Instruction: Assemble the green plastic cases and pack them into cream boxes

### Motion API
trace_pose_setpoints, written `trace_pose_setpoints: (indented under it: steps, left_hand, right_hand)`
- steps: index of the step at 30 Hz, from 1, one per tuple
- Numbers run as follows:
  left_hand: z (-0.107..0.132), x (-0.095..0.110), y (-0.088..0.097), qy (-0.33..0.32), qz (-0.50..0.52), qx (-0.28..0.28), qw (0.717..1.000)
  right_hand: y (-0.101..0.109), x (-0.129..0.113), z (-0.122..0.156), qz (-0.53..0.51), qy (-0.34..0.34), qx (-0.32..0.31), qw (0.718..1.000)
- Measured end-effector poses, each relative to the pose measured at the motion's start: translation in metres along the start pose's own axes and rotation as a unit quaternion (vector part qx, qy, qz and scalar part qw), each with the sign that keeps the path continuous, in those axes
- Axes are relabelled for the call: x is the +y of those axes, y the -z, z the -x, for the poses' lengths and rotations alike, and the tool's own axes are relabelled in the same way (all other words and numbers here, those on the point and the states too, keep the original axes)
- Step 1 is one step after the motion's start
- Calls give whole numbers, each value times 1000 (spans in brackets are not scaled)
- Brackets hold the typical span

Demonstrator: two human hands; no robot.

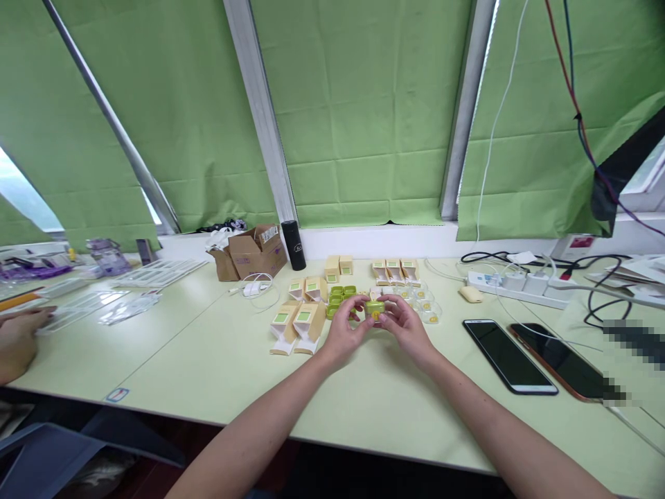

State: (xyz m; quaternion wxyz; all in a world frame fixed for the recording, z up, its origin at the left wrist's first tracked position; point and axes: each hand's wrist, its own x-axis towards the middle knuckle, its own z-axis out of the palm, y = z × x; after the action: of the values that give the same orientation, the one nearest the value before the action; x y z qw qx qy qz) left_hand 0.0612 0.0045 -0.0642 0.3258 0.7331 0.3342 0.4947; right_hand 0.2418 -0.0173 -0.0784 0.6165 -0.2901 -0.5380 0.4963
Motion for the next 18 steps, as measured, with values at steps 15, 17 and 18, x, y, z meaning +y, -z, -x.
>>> trace_pose_setpoints:
  steps: [15,17,18]
  left_hand:
    - [1,1,-1,-23,-20,28,999]
    - [2,0,-2,-43,-11,23,999]
    - [2,0,-2,-51,-8,19,998]
  right_hand:
    - [-2,-7,1,-145,-60,-3,988]
    - [1,-5,0,-191,-76,4,979]
    - [3,-4,0,-208,-80,10,975]
